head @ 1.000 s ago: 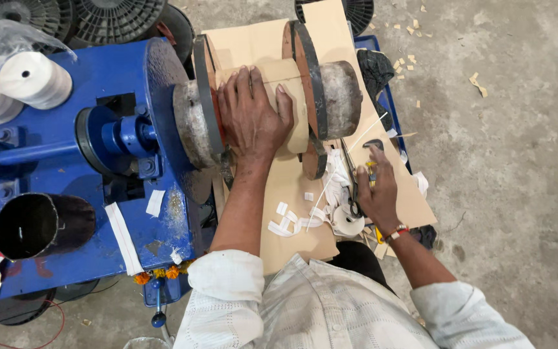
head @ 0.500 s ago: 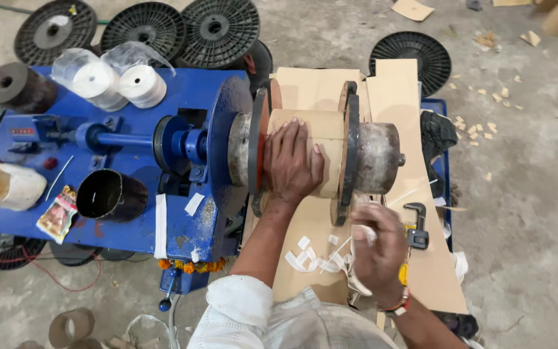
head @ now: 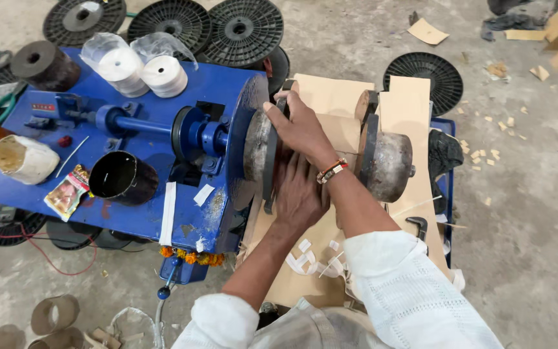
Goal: The person assembles a cylindrical object using a blue machine. They secure a cardboard tube with a string, cut the string with scissors, apply glue to the edges, and attach a cardboard sheet to the cylinder. The person uses a clamp to secure the assembly and then removes the finished cylinder from the machine.
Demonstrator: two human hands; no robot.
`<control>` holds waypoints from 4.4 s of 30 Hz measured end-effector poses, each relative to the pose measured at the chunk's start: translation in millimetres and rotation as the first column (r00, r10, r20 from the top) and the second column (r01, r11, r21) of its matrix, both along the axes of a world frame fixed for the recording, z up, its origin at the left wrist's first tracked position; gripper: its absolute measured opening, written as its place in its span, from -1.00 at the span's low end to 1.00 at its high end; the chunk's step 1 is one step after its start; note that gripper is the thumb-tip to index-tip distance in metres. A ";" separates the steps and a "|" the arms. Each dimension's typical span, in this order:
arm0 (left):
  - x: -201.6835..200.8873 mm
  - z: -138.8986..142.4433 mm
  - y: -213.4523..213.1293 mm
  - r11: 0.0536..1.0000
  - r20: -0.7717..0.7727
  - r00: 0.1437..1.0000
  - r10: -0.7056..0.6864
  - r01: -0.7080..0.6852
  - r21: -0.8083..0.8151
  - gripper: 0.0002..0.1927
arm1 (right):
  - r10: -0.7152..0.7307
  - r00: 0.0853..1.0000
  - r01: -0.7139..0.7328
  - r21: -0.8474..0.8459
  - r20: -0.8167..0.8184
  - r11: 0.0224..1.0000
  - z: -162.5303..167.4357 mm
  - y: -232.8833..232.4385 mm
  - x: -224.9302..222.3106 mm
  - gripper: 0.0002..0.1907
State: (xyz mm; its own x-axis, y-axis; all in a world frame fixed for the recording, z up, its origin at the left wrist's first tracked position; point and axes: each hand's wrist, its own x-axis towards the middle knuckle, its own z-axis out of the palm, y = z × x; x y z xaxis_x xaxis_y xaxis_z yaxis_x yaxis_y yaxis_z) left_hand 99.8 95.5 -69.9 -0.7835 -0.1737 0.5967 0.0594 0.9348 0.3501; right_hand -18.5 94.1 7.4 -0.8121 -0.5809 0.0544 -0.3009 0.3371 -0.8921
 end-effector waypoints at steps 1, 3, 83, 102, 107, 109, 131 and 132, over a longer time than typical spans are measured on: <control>17.2 6.4 1.4 0.997 0.062 0.996 -0.067 0.064 0.052 -0.49 | 0.006 0.999 -0.008 -0.078 -0.037 0.997 -2.2 -1.0 0.7 -0.51; 49.5 20.7 -3.5 0.970 0.177 0.962 -0.210 0.183 0.158 -0.76 | -0.026 0.997 0.014 -0.171 -0.071 0.985 -8.2 -4.5 3.7 -0.59; -24.9 39.6 -161.7 0.967 0.014 0.968 0.251 -0.250 -0.039 -0.67 | -0.959 0.206 0.979 0.045 -0.196 0.201 -215.3 370.2 163.0 -0.67; -24.5 45.9 -157.5 0.969 0.060 0.969 0.240 -0.243 0.038 -0.66 | -0.848 0.184 0.857 -0.341 -0.498 0.386 -99.4 478.4 154.6 -0.79; -26.8 40.0 -162.3 0.970 0.035 0.970 0.242 -0.242 -0.013 -0.64 | -0.864 0.200 0.826 -0.395 -0.462 0.403 -58.6 469.9 178.3 -0.79; -27.5 36.2 -166.5 0.970 0.018 0.971 0.239 -0.238 -0.039 -0.65 | -0.901 0.195 0.825 -0.432 -0.388 0.364 -46.9 462.8 185.8 -0.77; -28.3 18.1 -186.5 0.966 0.019 0.972 0.233 -0.229 -0.117 -0.66 | -0.895 0.201 0.827 -0.559 0.398 -0.063 -110.1 523.3 159.6 -0.85; -28.0 21.5 -183.8 0.968 0.002 0.975 0.222 -0.220 -0.123 -0.67 | -0.892 0.196 0.825 -0.560 0.406 -0.073 -102.3 519.0 161.3 -0.85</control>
State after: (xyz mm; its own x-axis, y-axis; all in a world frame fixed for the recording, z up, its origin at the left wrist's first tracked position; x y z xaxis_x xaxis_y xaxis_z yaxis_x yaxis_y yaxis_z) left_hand 71.8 -88.3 -48.3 -0.7433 -0.2708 0.6117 -0.1581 0.9596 0.2328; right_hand 142.7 613.1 -95.0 -0.6101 0.7915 0.0345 -0.2530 -0.1533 -0.9552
